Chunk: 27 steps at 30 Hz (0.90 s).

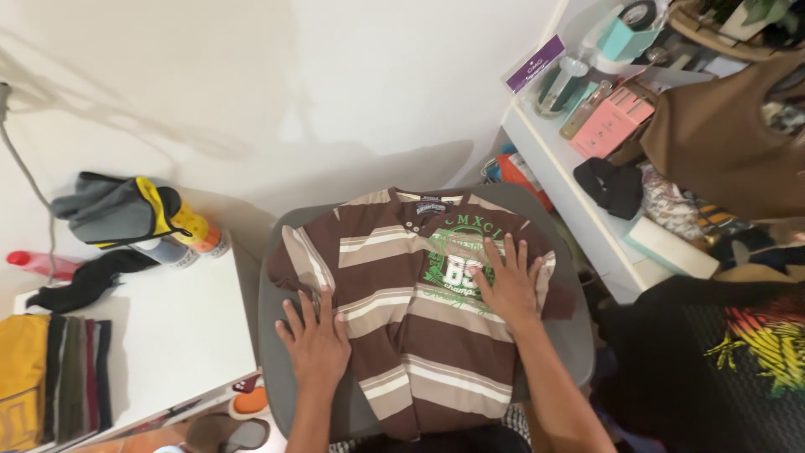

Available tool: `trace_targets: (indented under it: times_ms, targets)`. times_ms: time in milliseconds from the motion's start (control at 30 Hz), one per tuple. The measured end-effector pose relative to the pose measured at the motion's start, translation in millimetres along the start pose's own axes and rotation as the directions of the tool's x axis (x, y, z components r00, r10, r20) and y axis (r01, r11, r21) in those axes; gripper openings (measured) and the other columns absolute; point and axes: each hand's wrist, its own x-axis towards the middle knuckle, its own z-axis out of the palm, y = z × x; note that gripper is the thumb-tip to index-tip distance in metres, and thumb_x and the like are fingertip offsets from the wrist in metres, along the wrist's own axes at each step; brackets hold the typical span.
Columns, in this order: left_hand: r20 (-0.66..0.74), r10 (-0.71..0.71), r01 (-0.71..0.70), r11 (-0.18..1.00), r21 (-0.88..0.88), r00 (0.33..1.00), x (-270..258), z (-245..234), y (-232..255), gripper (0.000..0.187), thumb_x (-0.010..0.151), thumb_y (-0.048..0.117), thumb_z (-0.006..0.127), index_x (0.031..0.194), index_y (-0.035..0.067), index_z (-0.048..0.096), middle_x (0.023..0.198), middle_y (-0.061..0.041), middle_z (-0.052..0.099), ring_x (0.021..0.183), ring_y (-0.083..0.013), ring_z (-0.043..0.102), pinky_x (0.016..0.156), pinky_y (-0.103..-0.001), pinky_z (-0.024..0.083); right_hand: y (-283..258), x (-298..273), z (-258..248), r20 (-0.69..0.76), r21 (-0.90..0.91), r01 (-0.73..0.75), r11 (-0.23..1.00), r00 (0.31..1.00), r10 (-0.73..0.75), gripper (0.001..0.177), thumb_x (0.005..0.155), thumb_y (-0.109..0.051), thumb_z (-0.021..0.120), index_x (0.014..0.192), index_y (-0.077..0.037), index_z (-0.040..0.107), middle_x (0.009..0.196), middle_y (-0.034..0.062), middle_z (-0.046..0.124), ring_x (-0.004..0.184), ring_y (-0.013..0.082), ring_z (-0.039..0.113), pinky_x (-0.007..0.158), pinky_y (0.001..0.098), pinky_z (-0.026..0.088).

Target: The recorder is folding a brown striped polo shirt on a grey flat surface.

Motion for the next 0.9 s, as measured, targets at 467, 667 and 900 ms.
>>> trace_targets:
  times_ms: [467, 667, 900]
  targets:
    - [-0.026, -0.039, 0.037, 0.996, -0.078, 0.999, 7, 18, -3, 0.061, 0.098, 0.032, 0.047, 0.152, 0.005, 0.042, 0.156, -0.026, 0.039, 0.150, -0.0451, 0.028, 0.119, -0.064, 0.017, 32, 54, 32, 0.015, 0.048, 0.195, 0.980, 0.980, -0.196, 0.070, 0.099, -0.057, 0.046, 0.156, -0.016, 0.041, 0.165, 0.0176, 0.028, 0.152, 0.0440, 0.018, 0.117, 0.0685, 0.008]
    - [-0.051, -0.105, 0.097, 0.986, -0.135, 0.993, 4, 7, 2, 0.064, 0.085, 0.033, 0.059, 0.139, -0.001, 0.050, 0.150, -0.032, 0.042, 0.148, -0.0486, 0.030, 0.121, -0.063, 0.019, 49, 89, 33, -0.021, 0.091, 0.203, 0.975, 0.979, -0.202, 0.066, 0.098, -0.058, 0.052, 0.153, -0.021, 0.048, 0.164, 0.0076, 0.041, 0.156, 0.0310, 0.029, 0.129, 0.0637, 0.013]
    - [-0.017, -0.108, 0.106, 0.991, -0.076, 0.994, 2, 13, 14, 0.065, 0.079, 0.033, 0.061, 0.134, -0.001, 0.054, 0.149, -0.031, 0.044, 0.146, -0.0526, 0.029, 0.117, -0.067, 0.019, 81, 99, 48, -0.150, -0.023, -0.383, 0.923, 0.914, 0.376, 0.096, 0.082, -0.076, 0.061, 0.153, -0.015, 0.041, 0.152, 0.0237, 0.036, 0.142, 0.0531, 0.030, 0.105, 0.0809, 0.017]
